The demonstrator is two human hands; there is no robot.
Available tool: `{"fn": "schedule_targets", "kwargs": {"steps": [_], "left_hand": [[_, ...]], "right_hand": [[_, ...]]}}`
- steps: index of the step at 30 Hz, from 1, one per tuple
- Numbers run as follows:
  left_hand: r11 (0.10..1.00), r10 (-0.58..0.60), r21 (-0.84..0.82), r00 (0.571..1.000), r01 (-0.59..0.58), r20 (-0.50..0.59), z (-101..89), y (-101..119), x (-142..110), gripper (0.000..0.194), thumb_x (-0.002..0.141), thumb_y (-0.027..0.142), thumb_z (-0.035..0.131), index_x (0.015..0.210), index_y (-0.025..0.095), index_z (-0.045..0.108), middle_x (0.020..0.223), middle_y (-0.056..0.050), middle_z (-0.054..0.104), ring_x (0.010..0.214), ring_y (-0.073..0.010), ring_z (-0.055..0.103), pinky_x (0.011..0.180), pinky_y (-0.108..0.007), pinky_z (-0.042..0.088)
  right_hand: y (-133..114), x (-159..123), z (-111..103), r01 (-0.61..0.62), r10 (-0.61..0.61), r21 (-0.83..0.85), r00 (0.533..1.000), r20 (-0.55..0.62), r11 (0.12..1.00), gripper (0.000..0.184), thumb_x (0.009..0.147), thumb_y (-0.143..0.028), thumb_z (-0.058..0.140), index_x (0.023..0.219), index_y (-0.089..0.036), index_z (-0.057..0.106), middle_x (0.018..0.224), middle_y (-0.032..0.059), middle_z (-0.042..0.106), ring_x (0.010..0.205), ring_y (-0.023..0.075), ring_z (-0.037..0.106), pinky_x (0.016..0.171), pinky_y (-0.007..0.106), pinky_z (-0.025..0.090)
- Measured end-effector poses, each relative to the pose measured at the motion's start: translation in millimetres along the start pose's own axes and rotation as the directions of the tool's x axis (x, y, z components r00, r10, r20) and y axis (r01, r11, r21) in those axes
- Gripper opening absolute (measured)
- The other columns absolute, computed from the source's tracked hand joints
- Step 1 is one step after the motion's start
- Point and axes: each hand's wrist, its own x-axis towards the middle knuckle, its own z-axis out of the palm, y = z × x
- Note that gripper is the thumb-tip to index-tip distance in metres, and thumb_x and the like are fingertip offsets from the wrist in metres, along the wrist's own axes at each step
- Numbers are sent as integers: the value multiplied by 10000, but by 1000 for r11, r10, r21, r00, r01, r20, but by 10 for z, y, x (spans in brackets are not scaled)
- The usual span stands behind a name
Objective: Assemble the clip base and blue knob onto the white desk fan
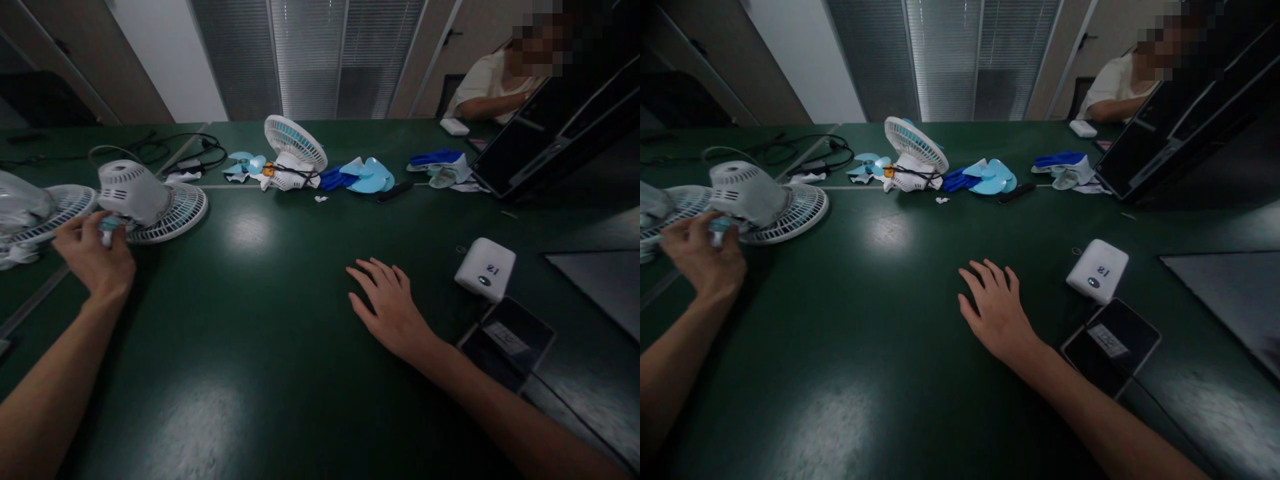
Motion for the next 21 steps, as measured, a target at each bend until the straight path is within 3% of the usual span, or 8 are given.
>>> {"fn": "schedule_targets", "kwargs": {"steps": [5, 12, 21], "left_hand": [[988, 153, 32, 988, -153, -15, -72, 126, -35, 463, 998, 384, 555, 1380, 124, 585, 1478, -164, 472, 1346, -371, 396, 1126, -547, 270], [982, 168, 82, 985, -171, 43, -134, 290, -102, 487, 1030, 455, 463, 1391, 147, 574, 1406, -148, 584, 1341, -362, 392, 1089, -537, 208], [961, 252, 102, 966, -256, 55, -87, 268, -105, 434, 1015, 360, 505, 1362, 113, 587, 1375, -153, 605, 1353, -355, 404, 1108, -542, 192]], "right_hand": [[8, 1, -10, 13, -13, 2, 1000, -2, 1000, 494, 1023, -396, 432, 1503, -280, 435, 1531, 103, 470, 1466, 352, 356, 1165, 670, 270], [19, 5, 26, 15, -15, -19, 1000, -9, 1000, 483, 1024, -399, 439, 1488, -268, 451, 1534, 99, 462, 1466, 340, 352, 1168, 654, 267], [10, 7, -17, 13, -13, 2, 1000, 9, 1000, 486, 1027, -398, 434, 1495, -269, 443, 1543, 96, 455, 1473, 339, 341, 1168, 663, 266]]}}
